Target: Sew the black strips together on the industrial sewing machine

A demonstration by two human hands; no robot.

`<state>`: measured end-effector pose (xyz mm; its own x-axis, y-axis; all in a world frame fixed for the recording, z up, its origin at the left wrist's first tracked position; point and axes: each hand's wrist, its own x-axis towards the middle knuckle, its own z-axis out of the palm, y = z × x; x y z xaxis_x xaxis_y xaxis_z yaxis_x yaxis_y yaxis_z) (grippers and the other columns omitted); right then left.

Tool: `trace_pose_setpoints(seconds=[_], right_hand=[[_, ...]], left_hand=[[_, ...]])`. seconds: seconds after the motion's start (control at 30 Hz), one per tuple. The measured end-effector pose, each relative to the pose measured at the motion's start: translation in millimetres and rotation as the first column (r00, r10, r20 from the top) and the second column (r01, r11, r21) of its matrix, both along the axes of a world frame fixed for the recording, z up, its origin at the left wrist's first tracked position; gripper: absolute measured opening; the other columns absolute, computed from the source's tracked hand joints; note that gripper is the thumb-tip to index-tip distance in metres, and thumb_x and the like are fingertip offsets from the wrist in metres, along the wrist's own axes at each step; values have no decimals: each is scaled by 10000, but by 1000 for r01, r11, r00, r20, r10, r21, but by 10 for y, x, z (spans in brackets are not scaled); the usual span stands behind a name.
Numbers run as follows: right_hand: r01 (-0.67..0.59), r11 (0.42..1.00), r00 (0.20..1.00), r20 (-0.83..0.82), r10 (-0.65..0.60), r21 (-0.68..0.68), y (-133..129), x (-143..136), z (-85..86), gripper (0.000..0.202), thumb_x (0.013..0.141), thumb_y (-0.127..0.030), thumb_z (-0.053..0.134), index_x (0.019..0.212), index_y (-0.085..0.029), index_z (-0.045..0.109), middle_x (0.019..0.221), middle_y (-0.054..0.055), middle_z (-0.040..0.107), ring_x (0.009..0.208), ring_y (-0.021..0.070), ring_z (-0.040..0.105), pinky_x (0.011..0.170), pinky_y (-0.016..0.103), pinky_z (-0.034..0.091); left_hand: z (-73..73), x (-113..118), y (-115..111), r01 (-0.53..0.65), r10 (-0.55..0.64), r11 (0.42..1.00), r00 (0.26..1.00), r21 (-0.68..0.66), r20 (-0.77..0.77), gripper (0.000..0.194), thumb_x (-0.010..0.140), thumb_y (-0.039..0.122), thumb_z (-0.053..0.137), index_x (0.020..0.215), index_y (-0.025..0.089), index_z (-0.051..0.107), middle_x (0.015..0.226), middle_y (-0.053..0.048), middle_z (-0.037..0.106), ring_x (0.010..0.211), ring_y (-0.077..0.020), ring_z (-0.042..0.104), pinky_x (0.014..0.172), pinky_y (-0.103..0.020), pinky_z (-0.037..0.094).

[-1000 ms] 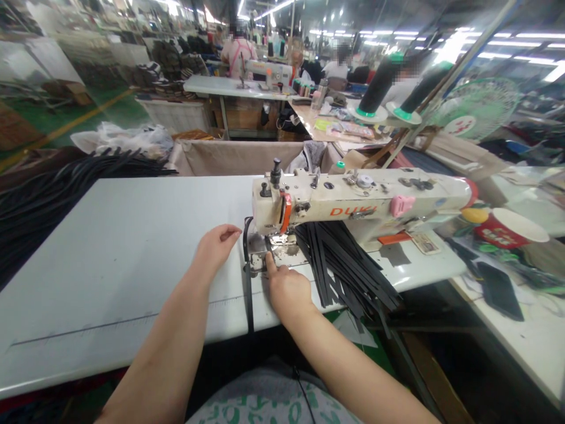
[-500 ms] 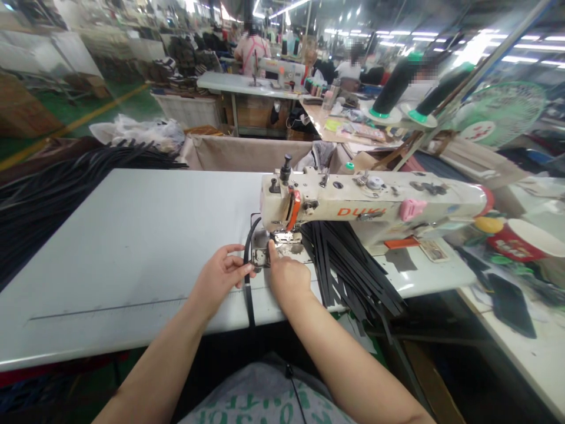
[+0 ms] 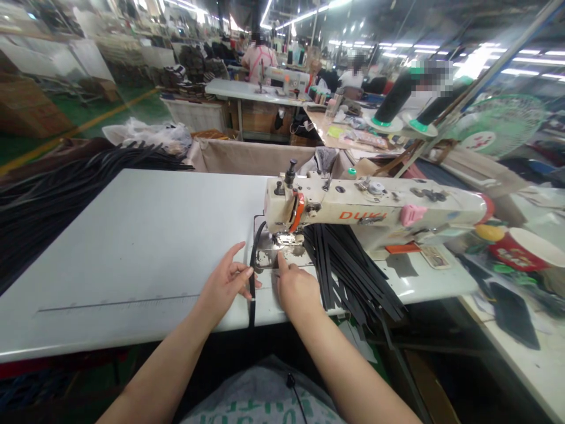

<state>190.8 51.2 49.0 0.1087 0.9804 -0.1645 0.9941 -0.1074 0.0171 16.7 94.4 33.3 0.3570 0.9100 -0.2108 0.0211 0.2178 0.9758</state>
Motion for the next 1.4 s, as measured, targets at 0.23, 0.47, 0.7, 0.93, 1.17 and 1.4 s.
trace_pose_setpoints(seconds=[0.23,0.47,0.7,0.93,1.17,1.4], right_hand=[[61,995,973,-225,-43,76,-163,101,82,456,921,-203,580,1376,-182,589,1111,130,756,917,233,740,762,288,521],[101,983,938,-344,-44,150,-232,192,126,269,901,-171,572,1120,-219,720,1026,73,747,867,217,718,757,282,499],[119,956,859,-511,36,267,-206,224,-28,244,916,-157,583,1132,-146,697,1134,122,642,973,196,680,917,289,538],[90,952,822,-561,94,292,-159,216,0,160,962,-216,572,1074,-160,672,1084,116,675,952,217,671,889,321,537],[96,973,853,-521,29,212,-180,177,55,196,1005,-306,549,1140,-202,646,972,69,760,839,220,707,719,278,469],[148,976,876,-479,-54,159,-195,165,76,230,1027,-345,501,1153,-213,641,1006,79,780,867,226,724,696,276,426]], left_hand=[[39,49,118,98,-97,995,995,-29,5,942,839,434,702,1608,245,192,865,-22,641,832,-233,734,550,-257,579],[36,54,202,217,-205,967,974,-132,101,993,811,346,761,1616,325,179,821,15,567,883,-265,750,587,-258,579],[6,41,228,302,-283,942,949,-146,136,989,794,343,785,1594,285,208,853,2,568,859,-281,758,585,-269,578],[-43,49,221,268,-257,956,961,-115,104,705,785,401,784,1361,236,412,835,14,573,802,-259,757,566,-278,585],[-143,18,312,209,-158,964,949,168,-273,286,918,463,531,854,185,556,753,-21,598,655,-165,625,543,-276,532],[-185,13,409,50,231,816,885,576,-404,245,899,367,561,1050,198,653,1391,-144,510,1311,-290,498,945,-413,521]])
